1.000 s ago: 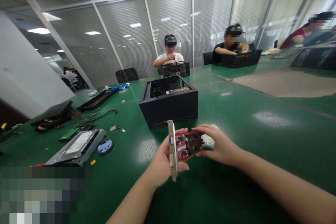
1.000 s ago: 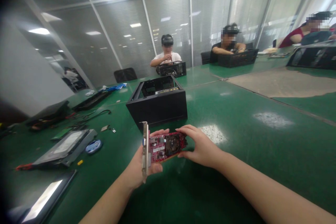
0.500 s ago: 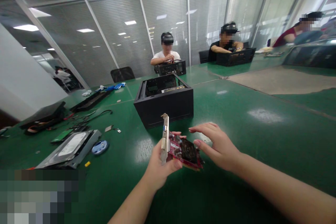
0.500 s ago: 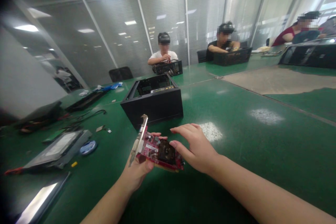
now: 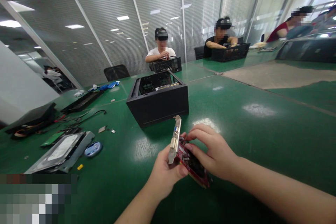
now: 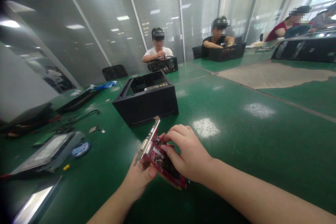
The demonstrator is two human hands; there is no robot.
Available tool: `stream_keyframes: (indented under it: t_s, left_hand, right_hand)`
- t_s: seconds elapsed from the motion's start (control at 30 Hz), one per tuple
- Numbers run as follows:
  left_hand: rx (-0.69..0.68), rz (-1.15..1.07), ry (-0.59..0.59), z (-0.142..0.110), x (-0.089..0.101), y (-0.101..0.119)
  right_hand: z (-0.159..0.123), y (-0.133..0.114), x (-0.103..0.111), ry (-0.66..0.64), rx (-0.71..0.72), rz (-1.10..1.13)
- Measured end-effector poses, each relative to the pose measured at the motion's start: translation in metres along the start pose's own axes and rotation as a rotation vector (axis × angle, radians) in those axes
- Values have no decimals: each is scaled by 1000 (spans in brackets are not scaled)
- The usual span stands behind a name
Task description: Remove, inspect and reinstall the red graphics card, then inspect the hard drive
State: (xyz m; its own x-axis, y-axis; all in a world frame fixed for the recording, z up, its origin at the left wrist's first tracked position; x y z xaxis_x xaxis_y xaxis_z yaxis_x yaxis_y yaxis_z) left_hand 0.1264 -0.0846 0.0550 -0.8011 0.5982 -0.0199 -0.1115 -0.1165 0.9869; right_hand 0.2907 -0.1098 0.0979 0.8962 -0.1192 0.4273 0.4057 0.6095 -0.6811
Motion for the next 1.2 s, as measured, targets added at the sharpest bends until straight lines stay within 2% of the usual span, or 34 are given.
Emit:
stream_keyframes:
  t_s: [0.17, 0.33, 0.4, 0.5, 0.57, 0.63, 0.7, 0.77, 0.83, 0.9, 1.1, 1.2]
  left_hand:
    - [4, 93, 51, -3, -8, 6]
    - [-110, 458, 131, -10, -8, 8]
    - [-121, 568, 181, -10, -9, 4]
    - [-85, 553, 245, -10, -13, -3]
    - [-72, 563, 276, -11, -16, -5]
    - [-86, 659, 301, -12, -18, -2]
    - [-140, 784, 320, -12, -15, 3]
    - [-244, 872, 332, -12, -9, 11]
    - [-360, 915, 327, -11, -1, 17]
    - [-444, 918, 318, -10, 7, 20]
    - [-470, 935, 297, -9, 14, 20]
    - [-485, 999, 344, -9, 14, 22]
  right_hand:
    - [-2, 1, -1, 116, -47, 45]
    - [-4, 6, 5, 205, -149, 319]
    - [-5, 13, 3, 268, -236, 546]
    - [-7, 30, -7, 392, -458, 914]
    - [-9, 39, -16, 453, -604, 1085]
    - [-8, 45, -21, 470, -689, 1191]
    - [-6, 50, -23, 423, -712, 1254]
    - [-2, 54, -22, 310, -695, 1256]
    - [0, 60, -21, 203, -665, 1219]
    - [0, 66, -19, 147, -639, 1193]
    - [-3, 76, -18, 136, -592, 1246]
    - [-2, 75, -16, 145, -613, 1316]
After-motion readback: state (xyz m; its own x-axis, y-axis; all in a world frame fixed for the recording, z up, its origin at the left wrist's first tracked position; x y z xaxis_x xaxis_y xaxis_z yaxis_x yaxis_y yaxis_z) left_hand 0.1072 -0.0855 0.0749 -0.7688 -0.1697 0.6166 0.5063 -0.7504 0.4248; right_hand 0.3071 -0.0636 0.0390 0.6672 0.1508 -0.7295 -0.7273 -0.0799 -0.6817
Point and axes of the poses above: each hand's wrist, its own z-axis towards the middle knuckle, its own x-axis out of the back of the hand, y = z × x, the point moved 3 cm from there along z, towards the middle knuckle, and after that the axes turned 12 degrees about z, right-handed, at the moved point
